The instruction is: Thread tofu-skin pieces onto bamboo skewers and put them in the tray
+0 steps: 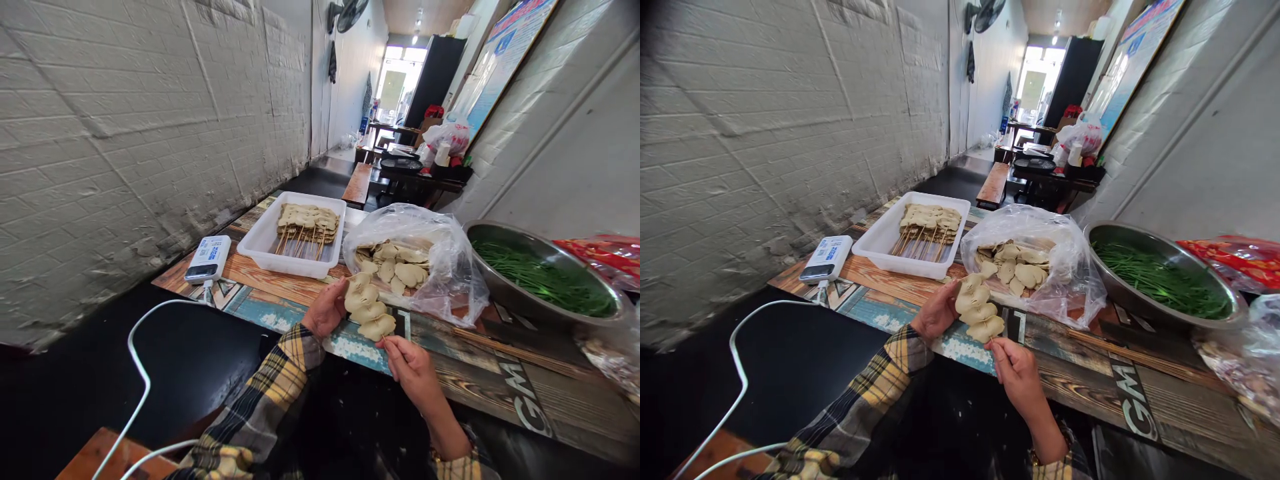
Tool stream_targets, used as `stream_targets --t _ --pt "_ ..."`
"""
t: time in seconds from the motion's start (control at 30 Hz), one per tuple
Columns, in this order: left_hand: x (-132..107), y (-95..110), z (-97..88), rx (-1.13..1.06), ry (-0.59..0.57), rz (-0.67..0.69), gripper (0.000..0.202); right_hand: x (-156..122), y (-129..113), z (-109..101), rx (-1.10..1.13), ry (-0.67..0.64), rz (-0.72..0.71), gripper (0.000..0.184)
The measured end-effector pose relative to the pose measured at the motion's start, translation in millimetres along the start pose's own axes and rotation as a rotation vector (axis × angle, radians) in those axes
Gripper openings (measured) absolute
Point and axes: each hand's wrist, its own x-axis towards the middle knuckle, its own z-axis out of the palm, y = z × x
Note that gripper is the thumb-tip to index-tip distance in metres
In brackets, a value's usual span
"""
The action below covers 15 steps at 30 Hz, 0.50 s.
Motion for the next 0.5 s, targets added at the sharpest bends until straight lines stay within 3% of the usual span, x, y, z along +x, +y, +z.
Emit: stream_targets --t 0.17,0.27,0.5 --pt "-1.5 1.0 1.9 -0.04 -0.016 -0.01 0.047 5.5 -6.1 10.5 0.008 0.017 0.003 0.045" --pt "-2.6 1.6 4.8 -0.01 -0.012 0.001 0.044 9.3 -8.1 13.7 -0.02 0.014 0.0 0.047" --pt "-1.7 1.9 6.0 0.004 0.134 0.088 0.032 10.0 -8.9 14.6 -0.112 -0.016 0.013 0.043"
